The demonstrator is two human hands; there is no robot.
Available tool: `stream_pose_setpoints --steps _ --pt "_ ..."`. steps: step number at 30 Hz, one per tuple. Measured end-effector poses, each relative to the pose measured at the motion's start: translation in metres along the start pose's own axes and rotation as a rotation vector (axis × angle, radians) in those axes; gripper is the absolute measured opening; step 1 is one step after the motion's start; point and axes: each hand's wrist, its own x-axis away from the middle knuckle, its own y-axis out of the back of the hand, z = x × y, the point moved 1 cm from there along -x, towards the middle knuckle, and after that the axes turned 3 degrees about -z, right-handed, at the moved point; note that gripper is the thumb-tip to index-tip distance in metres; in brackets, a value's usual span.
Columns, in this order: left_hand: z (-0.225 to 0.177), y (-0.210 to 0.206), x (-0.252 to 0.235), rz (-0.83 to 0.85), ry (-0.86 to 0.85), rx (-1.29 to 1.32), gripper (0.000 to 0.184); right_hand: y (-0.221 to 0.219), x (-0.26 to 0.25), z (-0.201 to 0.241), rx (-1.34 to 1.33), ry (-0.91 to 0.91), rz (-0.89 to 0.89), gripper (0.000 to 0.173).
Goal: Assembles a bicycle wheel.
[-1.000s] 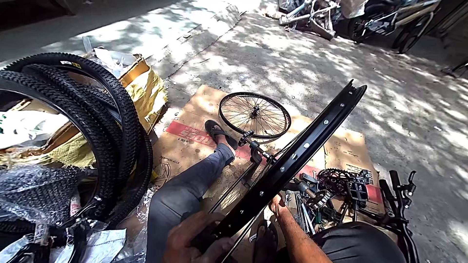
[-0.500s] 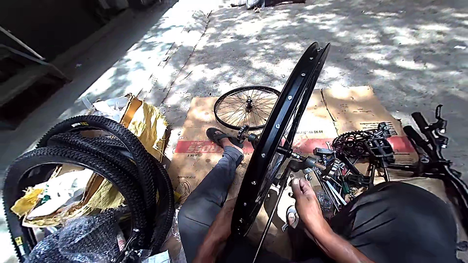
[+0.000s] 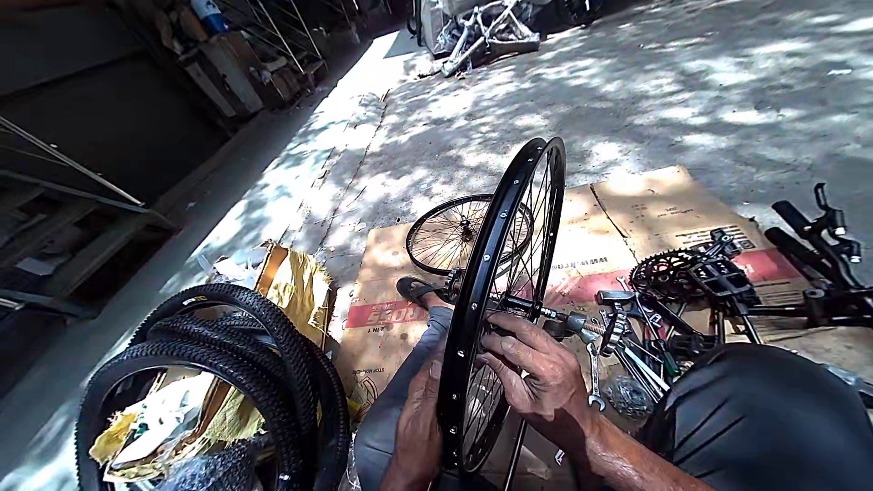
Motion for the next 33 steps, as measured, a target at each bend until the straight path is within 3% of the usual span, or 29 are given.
stream_pose_setpoints --steps 3,6,9,12,14,16,18,20,25,31,33 --pt "-0.012 -0.005 -0.015 0.066 0.008 0.0 0.058 -0.003 -0.02 0.006 -0.088 0.071 -0.06 0.011" --pt "-0.015 -0.01 -0.026 0.094 0.019 0.115 0.043 -0.006 -0.03 0.007 -0.244 -0.013 -0.136 0.009" --pt "-0.007 -0.014 -0.039 0.082 0.056 0.259 0.036 -0.008 -0.046 0.013 -0.378 -0.098 -0.207 0.031" --pt "-0.012 -0.024 -0.048 0.026 0.089 0.306 0.024 -0.004 -0.063 0.019 -0.362 -0.063 -0.186 0.027" --pt "0.0 -0.02 -0.057 0.077 -0.01 0.215 0.023 0.001 -0.066 0.015 -0.378 -0.047 -0.178 0.029" --pt "0.045 0.001 -0.076 0.099 -0.156 0.138 0.019 0.004 -0.064 0.013 -0.421 -0.053 -0.169 0.036" --pt "0.032 -0.008 -0.08 -0.151 0.238 -0.027 0.015 0.005 -0.06 0.014 -0.443 -0.044 -0.14 0.038" --pt "0.018 -0.019 -0.089 -0.238 0.431 -0.126 0.016 0.006 -0.057 0.016 -0.415 -0.034 -0.119 0.034" --pt "0.016 -0.02 -0.095 -0.131 0.368 -0.277 0.019 0.01 -0.058 0.011 -0.298 -0.12 -0.136 0.027" --pt "-0.013 -0.036 -0.059 -0.226 0.216 0.108 0.027 0.013 -0.069 0.013 -0.127 -0.054 -0.039 0.009" --pt "0.003 -0.029 -0.056 -0.135 0.115 0.267 0.024 0.013 -0.069 0.013 -0.076 -0.092 0.001 0.009"
